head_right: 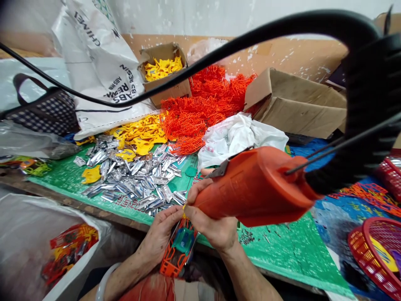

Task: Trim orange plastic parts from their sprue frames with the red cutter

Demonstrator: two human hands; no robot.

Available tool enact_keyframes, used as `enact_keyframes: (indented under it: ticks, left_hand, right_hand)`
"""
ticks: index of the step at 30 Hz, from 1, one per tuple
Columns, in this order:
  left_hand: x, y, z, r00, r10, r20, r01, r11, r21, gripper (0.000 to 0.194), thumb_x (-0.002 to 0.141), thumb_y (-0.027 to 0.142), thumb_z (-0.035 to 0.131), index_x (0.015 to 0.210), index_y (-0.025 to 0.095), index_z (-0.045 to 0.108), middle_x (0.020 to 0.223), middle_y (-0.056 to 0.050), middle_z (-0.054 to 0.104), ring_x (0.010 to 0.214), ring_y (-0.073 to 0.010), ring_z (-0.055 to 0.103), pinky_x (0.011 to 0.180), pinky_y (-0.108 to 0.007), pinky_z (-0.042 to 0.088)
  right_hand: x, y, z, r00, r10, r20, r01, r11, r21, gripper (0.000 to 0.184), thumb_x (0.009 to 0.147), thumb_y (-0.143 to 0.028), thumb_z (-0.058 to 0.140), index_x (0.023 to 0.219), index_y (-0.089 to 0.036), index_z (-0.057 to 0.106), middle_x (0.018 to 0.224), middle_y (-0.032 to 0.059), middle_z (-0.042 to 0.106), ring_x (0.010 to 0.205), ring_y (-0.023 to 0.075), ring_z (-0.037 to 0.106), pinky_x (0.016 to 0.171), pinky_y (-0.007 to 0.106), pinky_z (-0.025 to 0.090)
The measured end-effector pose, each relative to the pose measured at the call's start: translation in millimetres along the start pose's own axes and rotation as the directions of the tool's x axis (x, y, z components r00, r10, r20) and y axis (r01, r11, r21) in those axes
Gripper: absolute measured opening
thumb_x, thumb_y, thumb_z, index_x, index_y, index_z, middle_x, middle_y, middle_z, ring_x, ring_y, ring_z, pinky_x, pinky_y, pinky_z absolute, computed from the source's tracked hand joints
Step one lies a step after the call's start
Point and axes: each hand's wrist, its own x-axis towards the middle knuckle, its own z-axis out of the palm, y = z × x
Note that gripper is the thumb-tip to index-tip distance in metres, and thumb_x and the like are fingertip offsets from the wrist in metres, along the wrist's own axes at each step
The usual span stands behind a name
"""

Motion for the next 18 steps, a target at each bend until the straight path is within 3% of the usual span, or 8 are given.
enact_keyframes:
  ticks: [9, 14, 18]
  left_hand:
    - [-23.1, -0.2, -7.4, 1.0, -0.002, -0.016, 0.003, 0.993, 0.117, 0.031, 0.069, 0.042, 0.078, 0.068, 0.013, 0.067, 0.055, 0.002, 0.057, 0.047, -0.0093, 0.047, 0.049, -0.021, 0.036]
    - [-42.5, 17.2, -31.7, 0.987, 0.107, -0.124, -0.086, 0.983, 0.164, 0.032, 0.069, 0.043, 0.078, 0.065, 0.014, 0.066, 0.054, 0.002, 0.057, 0.048, -0.0103, 0.048, 0.05, -0.022, 0.037]
    - [-72.8, 46.6, -61.7, 0.955, 0.205, -0.215, -0.168, 0.969, 0.179, 0.03, 0.07, 0.042, 0.08, 0.071, 0.014, 0.069, 0.053, 0.003, 0.059, 0.046, -0.0094, 0.05, 0.049, -0.02, 0.04]
  right_hand:
    - [-20.8, -22.7, 10.3, 0.999, 0.011, -0.032, -0.008, 0.996, 0.093, 0.06, 0.072, -0.018, 0.077, 0.123, -0.033, 0.05, 0.075, -0.004, 0.064, 0.068, 0.0167, 0.061, 0.074, 0.037, 0.052]
    - [-23.5, -31.5, 14.5, 0.997, 0.051, -0.063, -0.038, 0.98, 0.196, 0.053, 0.071, -0.021, 0.08, 0.118, -0.031, 0.058, 0.072, -0.0017, 0.065, 0.068, 0.0176, 0.061, 0.071, 0.036, 0.056]
    - [-18.6, -32.9, 32.2, 0.998, 0.066, 0.019, -0.069, 0.964, 0.255, 0.056, 0.069, -0.022, 0.08, 0.12, -0.032, 0.058, 0.068, -0.0008, 0.065, 0.063, 0.0177, 0.061, 0.059, 0.032, 0.056]
